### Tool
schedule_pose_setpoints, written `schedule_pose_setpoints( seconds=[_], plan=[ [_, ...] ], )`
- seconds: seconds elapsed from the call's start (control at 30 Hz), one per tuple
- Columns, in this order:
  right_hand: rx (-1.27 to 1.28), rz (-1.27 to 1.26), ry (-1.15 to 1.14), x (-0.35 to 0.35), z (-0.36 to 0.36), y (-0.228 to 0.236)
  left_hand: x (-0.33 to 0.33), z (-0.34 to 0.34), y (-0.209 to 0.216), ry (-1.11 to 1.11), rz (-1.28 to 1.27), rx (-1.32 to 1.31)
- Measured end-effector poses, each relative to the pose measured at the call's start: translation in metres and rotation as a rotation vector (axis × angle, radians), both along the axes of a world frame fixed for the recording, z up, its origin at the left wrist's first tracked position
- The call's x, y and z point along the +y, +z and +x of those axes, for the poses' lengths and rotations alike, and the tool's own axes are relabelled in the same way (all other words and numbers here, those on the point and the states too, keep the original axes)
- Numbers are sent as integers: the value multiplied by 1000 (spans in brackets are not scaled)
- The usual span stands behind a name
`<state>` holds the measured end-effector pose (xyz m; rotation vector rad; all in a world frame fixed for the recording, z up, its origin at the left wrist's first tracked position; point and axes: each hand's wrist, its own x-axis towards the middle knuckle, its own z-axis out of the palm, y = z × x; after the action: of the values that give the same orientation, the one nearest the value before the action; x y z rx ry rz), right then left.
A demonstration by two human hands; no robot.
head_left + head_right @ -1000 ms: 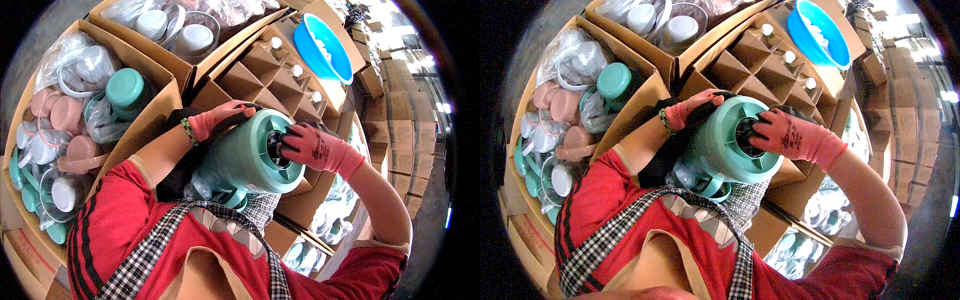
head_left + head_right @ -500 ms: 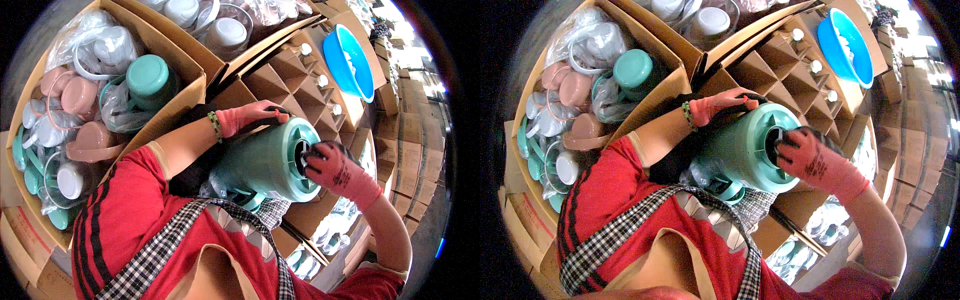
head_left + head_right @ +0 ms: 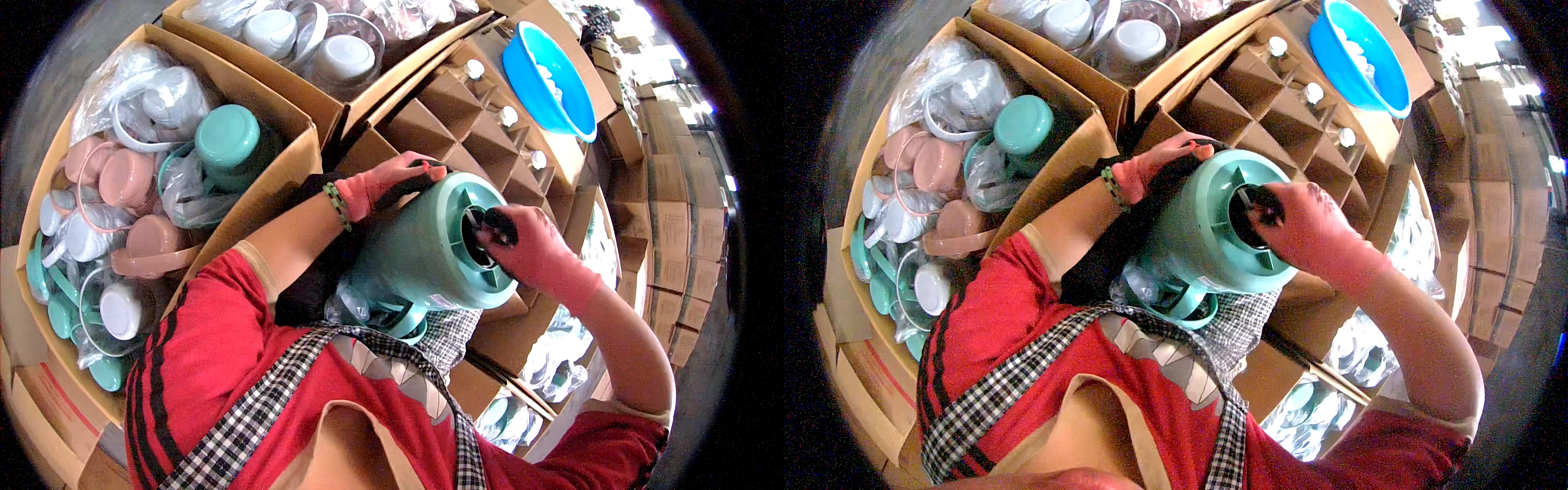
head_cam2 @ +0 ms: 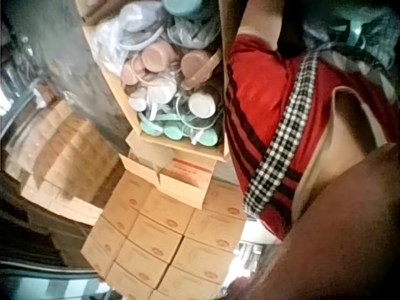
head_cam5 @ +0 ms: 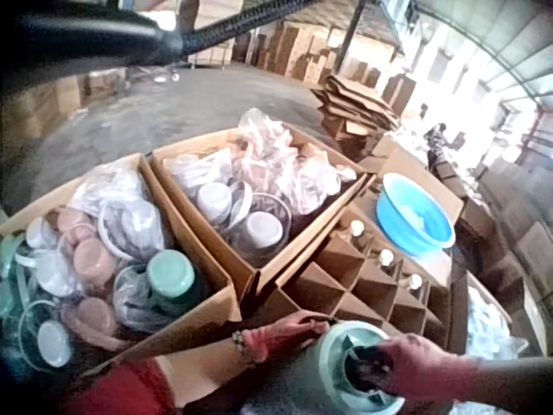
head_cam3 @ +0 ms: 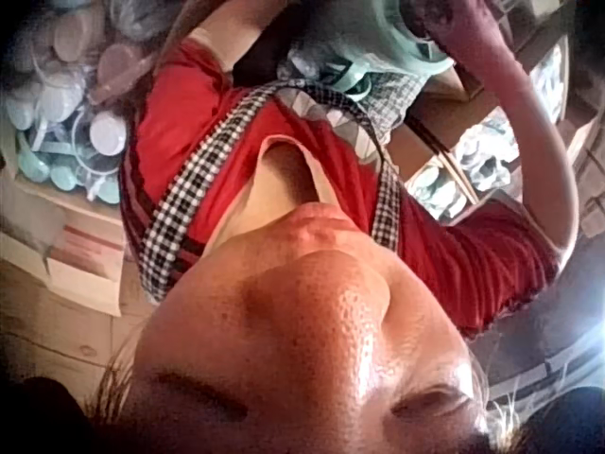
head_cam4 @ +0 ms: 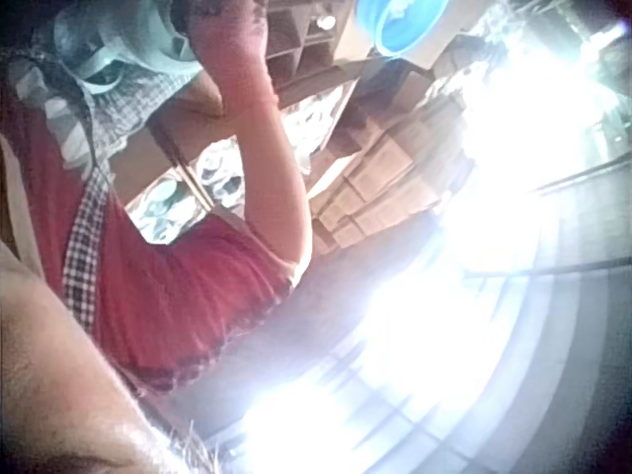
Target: The person unpacks plastic-wrapped kettles of various colors from cardboard boxes, removes the protective plastic, and places the kettles into a compartmentalized cardboard box. The person handles the kettles one by one, inspecting them briefly before packing.
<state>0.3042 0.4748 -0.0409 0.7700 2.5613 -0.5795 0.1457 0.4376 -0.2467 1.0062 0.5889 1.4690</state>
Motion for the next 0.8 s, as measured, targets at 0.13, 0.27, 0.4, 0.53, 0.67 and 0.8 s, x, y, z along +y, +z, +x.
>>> schedule_pose_setpoints(
  seconds=[0.13, 0.27, 0.4, 0.53, 0.67, 0.8],
  plan=[
    [137, 382, 1198, 19, 22, 3, -9, 2, 14, -115, -123, -31],
    [262, 397, 1363, 32, 12, -14, -4, 10, 10, -93, -130, -120],
    [-22, 313, 858, 18, 10, -19, -4, 7, 12, -194, -114, -194],
    [333, 387, 479, -7, 24, -7, -9, -3, 12, -169, -183, -238],
    [691, -51, -358, -78, 112, -47, -19, -2, 14, -108, -321, -537],
    [447, -525, -640, -132, 100, -112, 0, 1, -14, -478, -275, -752]
  ],
)
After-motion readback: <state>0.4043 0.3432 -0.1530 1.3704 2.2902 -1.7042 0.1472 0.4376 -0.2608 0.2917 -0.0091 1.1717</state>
